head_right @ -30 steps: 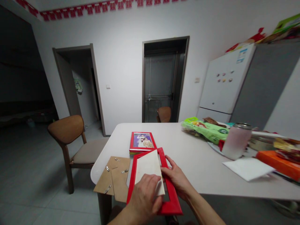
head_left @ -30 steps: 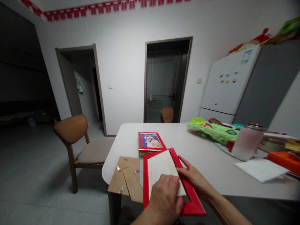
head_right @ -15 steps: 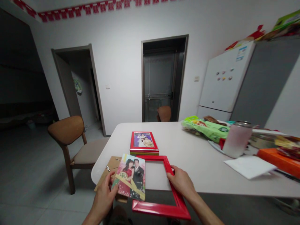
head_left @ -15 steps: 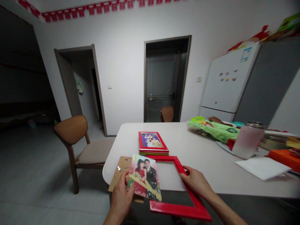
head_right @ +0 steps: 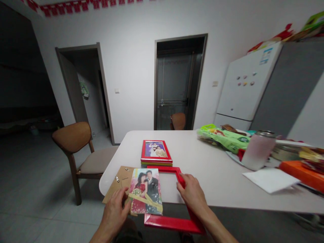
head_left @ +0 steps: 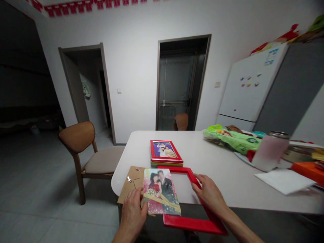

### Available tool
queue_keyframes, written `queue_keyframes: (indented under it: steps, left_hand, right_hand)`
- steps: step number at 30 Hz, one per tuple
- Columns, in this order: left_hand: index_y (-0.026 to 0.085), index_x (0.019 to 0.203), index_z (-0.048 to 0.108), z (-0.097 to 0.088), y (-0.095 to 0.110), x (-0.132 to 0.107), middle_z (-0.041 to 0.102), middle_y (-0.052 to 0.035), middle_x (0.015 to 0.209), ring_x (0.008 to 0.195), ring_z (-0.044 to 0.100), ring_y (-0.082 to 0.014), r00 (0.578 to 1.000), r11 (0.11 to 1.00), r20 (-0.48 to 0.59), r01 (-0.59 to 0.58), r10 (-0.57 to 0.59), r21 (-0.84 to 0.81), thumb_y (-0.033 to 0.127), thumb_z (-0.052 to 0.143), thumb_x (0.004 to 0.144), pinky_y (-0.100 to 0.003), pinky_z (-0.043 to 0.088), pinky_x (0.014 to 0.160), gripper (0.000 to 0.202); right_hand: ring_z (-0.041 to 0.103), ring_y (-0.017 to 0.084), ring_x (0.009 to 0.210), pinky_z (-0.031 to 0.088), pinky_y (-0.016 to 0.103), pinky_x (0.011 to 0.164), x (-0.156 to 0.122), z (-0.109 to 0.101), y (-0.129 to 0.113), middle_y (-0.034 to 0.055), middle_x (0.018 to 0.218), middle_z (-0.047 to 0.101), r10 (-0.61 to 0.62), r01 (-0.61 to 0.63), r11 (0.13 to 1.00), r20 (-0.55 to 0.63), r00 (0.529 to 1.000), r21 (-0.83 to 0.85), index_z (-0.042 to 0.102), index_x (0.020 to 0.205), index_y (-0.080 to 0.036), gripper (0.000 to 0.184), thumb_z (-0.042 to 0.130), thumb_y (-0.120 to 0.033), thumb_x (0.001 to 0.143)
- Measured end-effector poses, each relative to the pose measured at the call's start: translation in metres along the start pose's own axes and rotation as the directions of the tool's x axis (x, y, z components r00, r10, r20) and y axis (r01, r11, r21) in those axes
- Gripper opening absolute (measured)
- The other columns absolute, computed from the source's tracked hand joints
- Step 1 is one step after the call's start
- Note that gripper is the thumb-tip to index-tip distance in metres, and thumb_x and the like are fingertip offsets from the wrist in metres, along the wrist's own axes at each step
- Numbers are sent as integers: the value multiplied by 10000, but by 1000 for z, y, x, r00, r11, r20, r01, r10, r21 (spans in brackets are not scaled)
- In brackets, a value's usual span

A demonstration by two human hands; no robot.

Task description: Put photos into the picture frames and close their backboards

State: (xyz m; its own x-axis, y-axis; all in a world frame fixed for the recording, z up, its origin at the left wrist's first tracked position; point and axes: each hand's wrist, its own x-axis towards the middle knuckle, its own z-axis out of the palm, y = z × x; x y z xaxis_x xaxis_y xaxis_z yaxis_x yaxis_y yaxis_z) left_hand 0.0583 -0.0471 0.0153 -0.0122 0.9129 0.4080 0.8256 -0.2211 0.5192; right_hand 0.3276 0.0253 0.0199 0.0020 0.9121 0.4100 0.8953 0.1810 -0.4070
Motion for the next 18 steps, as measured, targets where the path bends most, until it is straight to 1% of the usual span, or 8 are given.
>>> queue_keyframes:
  steps: [3,5,8,10,12,14,15,18]
  left_hand:
    - [164,1029,507,1,3,-1,572,-76,914,886,520,-224,998,999,-21,-51,51,6,194,428,692,-360,411,779,348]
    - [163,1038,501,1,7,-2,565,-85,947,919,505,-231,996,996,-17,-89,89,-10,194,423,704,-384,402,801,345]
    - [159,1062,486,3,15,-4,548,-99,1023,985,474,-237,989,988,13,-144,146,-60,192,426,709,-414,376,853,360]
    - [160,1098,469,7,23,-6,519,-105,1103,1045,441,-246,980,979,61,-185,190,-92,199,455,690,-430,347,897,410]
    - [152,1130,455,12,32,-8,471,-116,1183,1101,396,-266,962,968,130,-226,239,-110,218,501,650,-451,309,935,486]
    - [135,1158,438,19,40,-8,414,-129,1244,1141,351,-290,946,963,185,-248,265,-109,209,528,606,-474,274,958,564]
    - [126,1170,429,21,43,-6,392,-132,1262,1155,332,-294,943,962,195,-252,268,-105,184,521,593,-478,265,964,588]
    - [113,1198,399,22,49,3,369,-117,1283,1189,295,-257,952,955,116,-267,282,-128,87,427,603,-448,256,980,596]
  right_hand:
    - [562,169,758,424,285,716,-4,4,-24,95,924,599,14,-38,964,93,996,265,539,1034,-116,407,426,-302,690]
    - [552,131,604,433,253,576,-6,11,-38,67,820,613,75,-172,880,229,971,442,499,1075,-104,446,438,-312,685]
    - [461,85,405,352,204,397,-7,23,-54,-18,554,551,154,-440,665,466,871,603,429,1128,-76,510,450,-317,679]
    - [392,60,336,296,178,350,-8,27,-62,-72,437,461,121,-556,526,590,798,644,468,1077,-89,468,474,-315,668]
    - [377,45,325,284,162,347,-7,25,-70,-82,410,441,58,-611,425,654,755,668,542,951,-106,366,516,-292,638]
    - [420,42,363,318,156,376,-7,19,-80,-64,453,491,12,-628,326,661,750,706,564,869,-116,291,543,-266,620]
    - [446,44,392,339,155,396,-6,14,-86,-53,487,518,5,-620,279,645,764,733,563,857,-121,276,552,-261,620]
    - [479,46,444,374,156,432,-4,-3,-103,-41,555,549,-12,-549,169,559,829,818,542,906,-144,306,570,-296,642]
